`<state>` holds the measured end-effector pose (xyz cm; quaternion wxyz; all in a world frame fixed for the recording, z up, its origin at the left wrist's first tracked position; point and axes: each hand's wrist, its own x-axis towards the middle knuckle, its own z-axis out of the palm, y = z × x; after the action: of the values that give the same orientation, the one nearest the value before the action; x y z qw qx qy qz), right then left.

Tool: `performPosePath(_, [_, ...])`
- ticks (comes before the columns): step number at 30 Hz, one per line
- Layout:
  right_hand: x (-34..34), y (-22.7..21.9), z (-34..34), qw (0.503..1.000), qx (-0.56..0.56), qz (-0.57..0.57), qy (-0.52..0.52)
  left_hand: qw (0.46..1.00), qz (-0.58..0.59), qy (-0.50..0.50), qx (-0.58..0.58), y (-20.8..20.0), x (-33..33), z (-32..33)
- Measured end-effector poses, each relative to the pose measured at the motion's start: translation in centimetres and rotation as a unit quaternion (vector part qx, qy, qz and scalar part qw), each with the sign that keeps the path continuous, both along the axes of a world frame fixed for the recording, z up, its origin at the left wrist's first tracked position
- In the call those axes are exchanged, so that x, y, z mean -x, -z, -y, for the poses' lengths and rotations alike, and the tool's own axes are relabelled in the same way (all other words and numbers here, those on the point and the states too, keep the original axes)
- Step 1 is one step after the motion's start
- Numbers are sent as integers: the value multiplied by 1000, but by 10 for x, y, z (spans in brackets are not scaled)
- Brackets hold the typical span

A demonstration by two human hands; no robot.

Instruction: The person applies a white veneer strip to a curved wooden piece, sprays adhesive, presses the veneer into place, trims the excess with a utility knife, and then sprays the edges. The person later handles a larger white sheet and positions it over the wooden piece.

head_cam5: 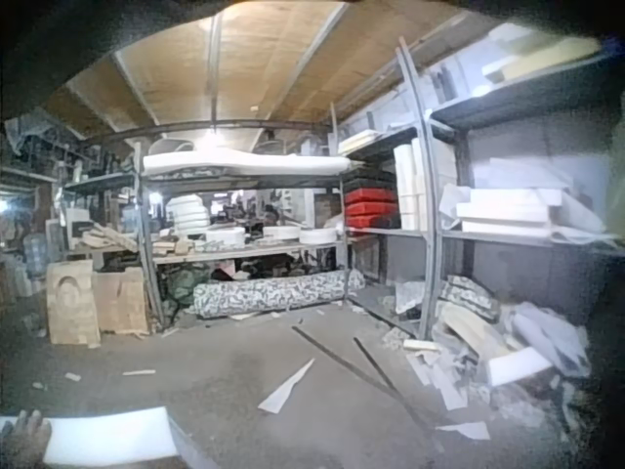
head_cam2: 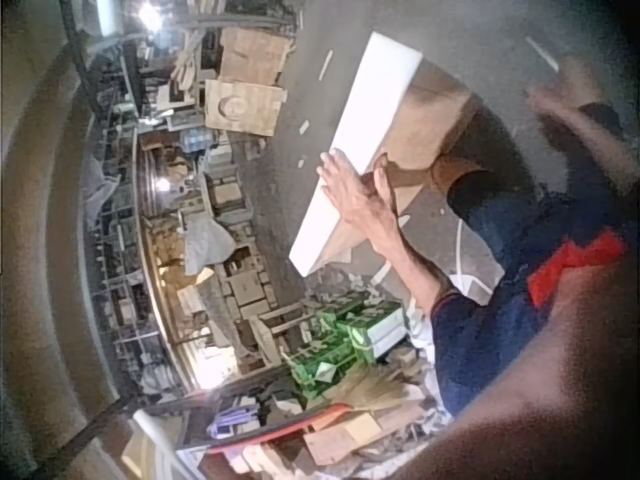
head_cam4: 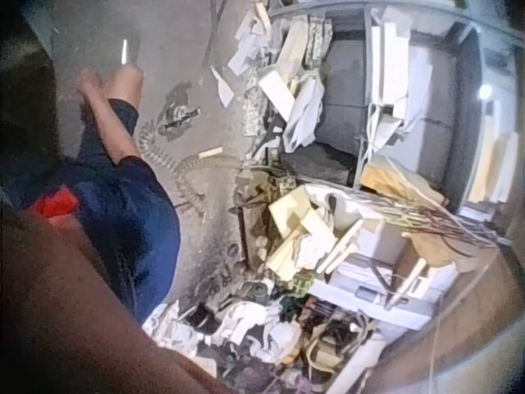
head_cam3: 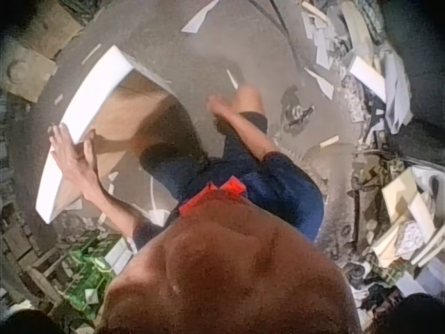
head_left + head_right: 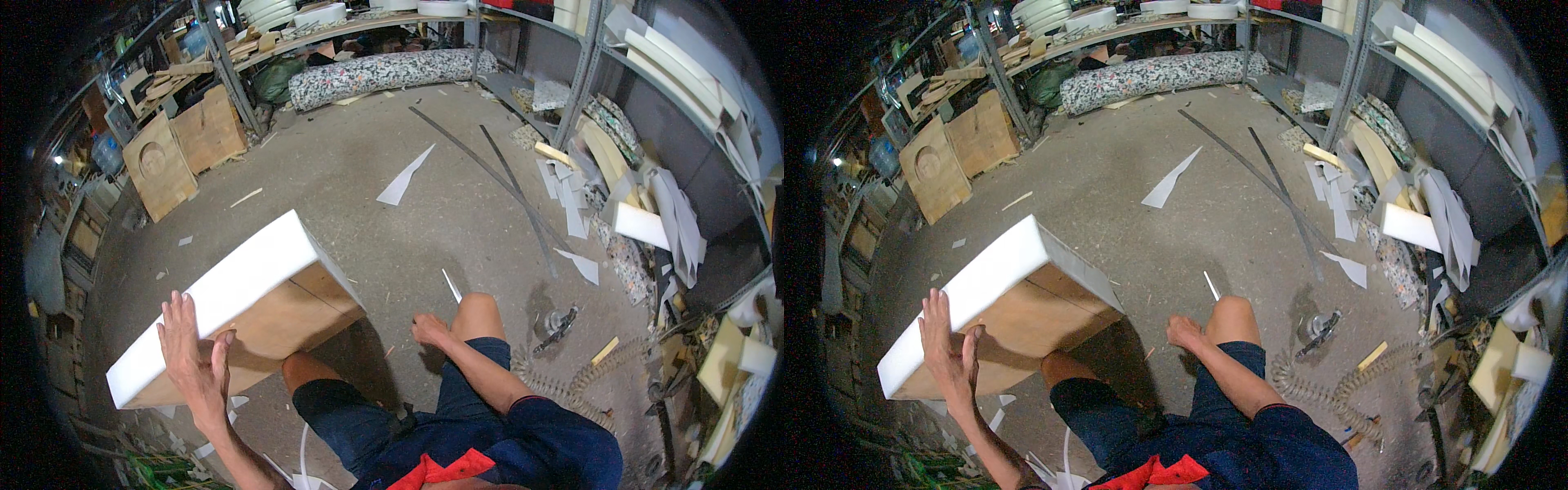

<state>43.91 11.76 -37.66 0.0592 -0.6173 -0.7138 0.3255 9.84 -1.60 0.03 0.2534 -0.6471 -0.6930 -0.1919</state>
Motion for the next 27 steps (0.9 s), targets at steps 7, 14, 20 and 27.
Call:
performPosePath(7, [0,20,-4,1000,20,-6,5,999,4,22,44,-14,-5,5])
performPosePath(14, [4,19,-6,1000,24,3,-16,990,-59,89,88,-20,-58,-21])
performPosePath(20, [2,12,-2,998,-19,-41,-51,980,-44,170,91,-23,-115,-63])
performPosePath(27, [0,35,-9,998,15,-9,-53,978,-50,178,95,-33,-122,-63])
